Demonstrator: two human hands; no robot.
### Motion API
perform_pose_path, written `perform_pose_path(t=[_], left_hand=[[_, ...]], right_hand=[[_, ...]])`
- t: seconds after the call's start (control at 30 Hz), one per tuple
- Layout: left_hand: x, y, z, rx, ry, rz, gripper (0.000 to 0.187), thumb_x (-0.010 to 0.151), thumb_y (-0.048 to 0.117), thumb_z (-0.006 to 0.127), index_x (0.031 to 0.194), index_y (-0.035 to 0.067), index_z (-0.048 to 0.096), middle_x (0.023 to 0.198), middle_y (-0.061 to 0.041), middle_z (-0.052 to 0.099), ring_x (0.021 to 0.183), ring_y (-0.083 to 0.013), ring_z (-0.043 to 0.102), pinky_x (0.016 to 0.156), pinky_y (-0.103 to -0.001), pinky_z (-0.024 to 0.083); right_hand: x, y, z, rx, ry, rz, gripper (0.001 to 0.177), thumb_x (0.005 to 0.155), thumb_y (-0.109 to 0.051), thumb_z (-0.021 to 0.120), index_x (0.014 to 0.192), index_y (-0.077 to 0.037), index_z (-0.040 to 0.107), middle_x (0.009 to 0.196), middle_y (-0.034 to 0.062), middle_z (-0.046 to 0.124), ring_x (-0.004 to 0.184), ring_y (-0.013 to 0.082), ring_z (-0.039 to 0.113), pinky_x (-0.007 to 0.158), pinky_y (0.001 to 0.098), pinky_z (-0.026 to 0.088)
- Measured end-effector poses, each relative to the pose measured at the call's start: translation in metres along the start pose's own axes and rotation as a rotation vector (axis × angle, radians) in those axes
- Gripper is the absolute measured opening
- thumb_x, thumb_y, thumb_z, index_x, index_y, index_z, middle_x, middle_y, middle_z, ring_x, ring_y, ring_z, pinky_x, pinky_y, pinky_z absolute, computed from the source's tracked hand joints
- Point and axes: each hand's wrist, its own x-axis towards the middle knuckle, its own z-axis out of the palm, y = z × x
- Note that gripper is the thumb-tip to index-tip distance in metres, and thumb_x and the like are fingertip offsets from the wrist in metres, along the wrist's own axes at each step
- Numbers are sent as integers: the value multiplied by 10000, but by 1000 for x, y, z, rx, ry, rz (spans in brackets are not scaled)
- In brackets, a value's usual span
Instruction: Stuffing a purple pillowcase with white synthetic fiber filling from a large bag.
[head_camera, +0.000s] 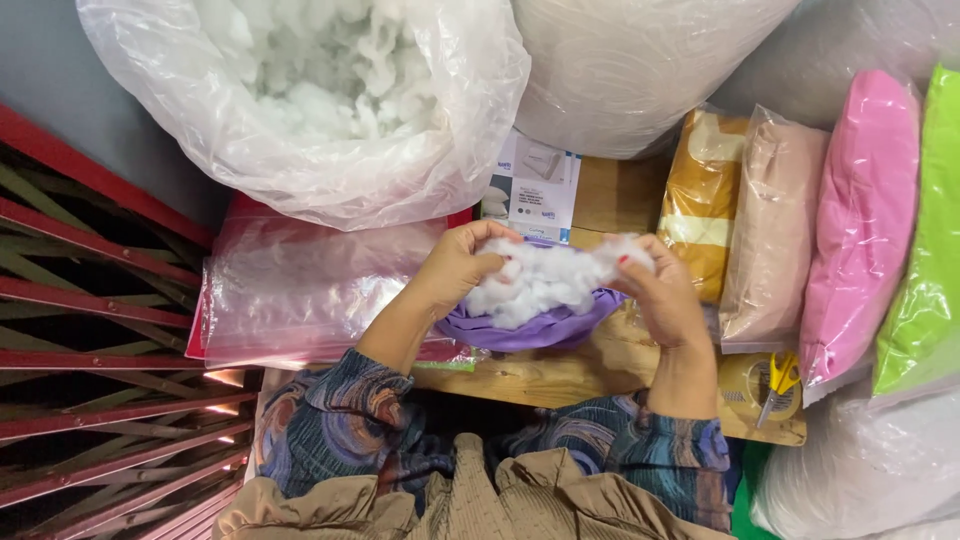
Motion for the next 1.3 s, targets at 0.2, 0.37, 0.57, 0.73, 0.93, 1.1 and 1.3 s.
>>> perform_pose_path(t=[0.2,0.37,0.57,0.73,0.93,1.1,1.3], left_hand=[[-4,-5,21,43,-97,-60,348,756,-47,676,1093,26,728,878,-98,702,709,-135,694,628,-259,628],[7,-21,23,81,-160,-58,330,751,-31,716,1073,36,736,872,-97,717,695,-132,696,603,-250,621],[8,-11,18,109,-106,-20,276,748,-32,714,1013,31,759,829,-92,707,678,-111,662,595,-227,602],[13,-10,14,95,-31,21,270,735,-40,713,985,42,773,810,-78,700,664,-92,637,592,-228,588],[27,-20,11,-23,63,85,307,744,-18,727,1033,77,758,810,-61,701,655,-87,656,603,-220,586],[23,-32,40,-197,59,211,231,781,-12,772,980,61,679,988,-43,685,887,-86,667,823,-229,579],[35,-72,41,998,-176,402,352,858,30,677,1194,129,644,1298,-185,547,1346,-461,453,1213,-549,284]], right_hand=[[-23,-14,53,-267,-319,-15,875,708,-166,865,1500,-122,496,1447,91,558,1248,189,540,1020,387,516],[-16,16,39,-500,-364,-103,320,822,-156,809,1116,-94,700,1157,90,700,1040,209,611,910,391,478],[-18,-9,28,-601,-251,-132,108,855,-135,779,907,-86,698,1035,85,755,943,207,658,846,364,496],[-14,-11,7,-615,-167,-162,106,873,-143,776,905,-82,695,1095,98,748,998,219,665,892,361,478],[-7,2,-24,-679,152,-63,72,905,-203,795,947,-186,739,886,-21,719,798,133,626,778,306,486],[0,29,-23,-1008,132,-175,211,911,-317,765,1048,-172,696,1053,125,716,1041,370,680,898,473,521],[-5,65,32,-1197,-333,-221,540,940,-136,637,1390,122,487,1458,426,416,1401,555,375,1230,584,209]])
